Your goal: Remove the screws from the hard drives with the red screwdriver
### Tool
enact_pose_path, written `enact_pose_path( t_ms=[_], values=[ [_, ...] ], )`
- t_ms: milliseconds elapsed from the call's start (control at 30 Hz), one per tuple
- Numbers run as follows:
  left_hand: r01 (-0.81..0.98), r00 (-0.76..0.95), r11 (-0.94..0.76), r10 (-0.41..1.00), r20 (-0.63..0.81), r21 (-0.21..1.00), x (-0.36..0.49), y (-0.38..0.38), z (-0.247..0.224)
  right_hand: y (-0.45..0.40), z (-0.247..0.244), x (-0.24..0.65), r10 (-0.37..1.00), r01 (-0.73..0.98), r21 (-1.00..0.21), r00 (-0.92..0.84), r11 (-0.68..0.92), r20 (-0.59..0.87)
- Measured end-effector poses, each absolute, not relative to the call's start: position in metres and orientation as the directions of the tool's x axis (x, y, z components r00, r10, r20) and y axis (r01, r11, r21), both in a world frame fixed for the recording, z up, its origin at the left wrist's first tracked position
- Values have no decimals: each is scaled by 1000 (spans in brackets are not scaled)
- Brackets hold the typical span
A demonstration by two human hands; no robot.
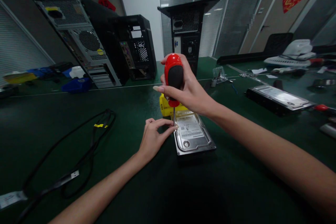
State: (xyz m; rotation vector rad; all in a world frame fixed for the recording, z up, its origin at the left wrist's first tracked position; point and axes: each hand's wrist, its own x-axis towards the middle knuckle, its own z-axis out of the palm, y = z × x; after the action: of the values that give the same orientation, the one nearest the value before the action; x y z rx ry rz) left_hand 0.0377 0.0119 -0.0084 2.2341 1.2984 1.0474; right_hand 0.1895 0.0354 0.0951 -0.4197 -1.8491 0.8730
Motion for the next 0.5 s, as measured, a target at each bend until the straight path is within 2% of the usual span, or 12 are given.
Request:
enact_pose_path(
  t_ms=[267, 500],
  values=[
    [602, 307, -522, 850, 428, 604, 37, 12, -9, 43, 92, 193, 652, -132, -742, -394, 657, 648],
    [605, 314, -526, 848, 428, 598, 37, 13, -9, 39, 92, 190, 633, -60, -719, -426, 693, 646]
  ],
)
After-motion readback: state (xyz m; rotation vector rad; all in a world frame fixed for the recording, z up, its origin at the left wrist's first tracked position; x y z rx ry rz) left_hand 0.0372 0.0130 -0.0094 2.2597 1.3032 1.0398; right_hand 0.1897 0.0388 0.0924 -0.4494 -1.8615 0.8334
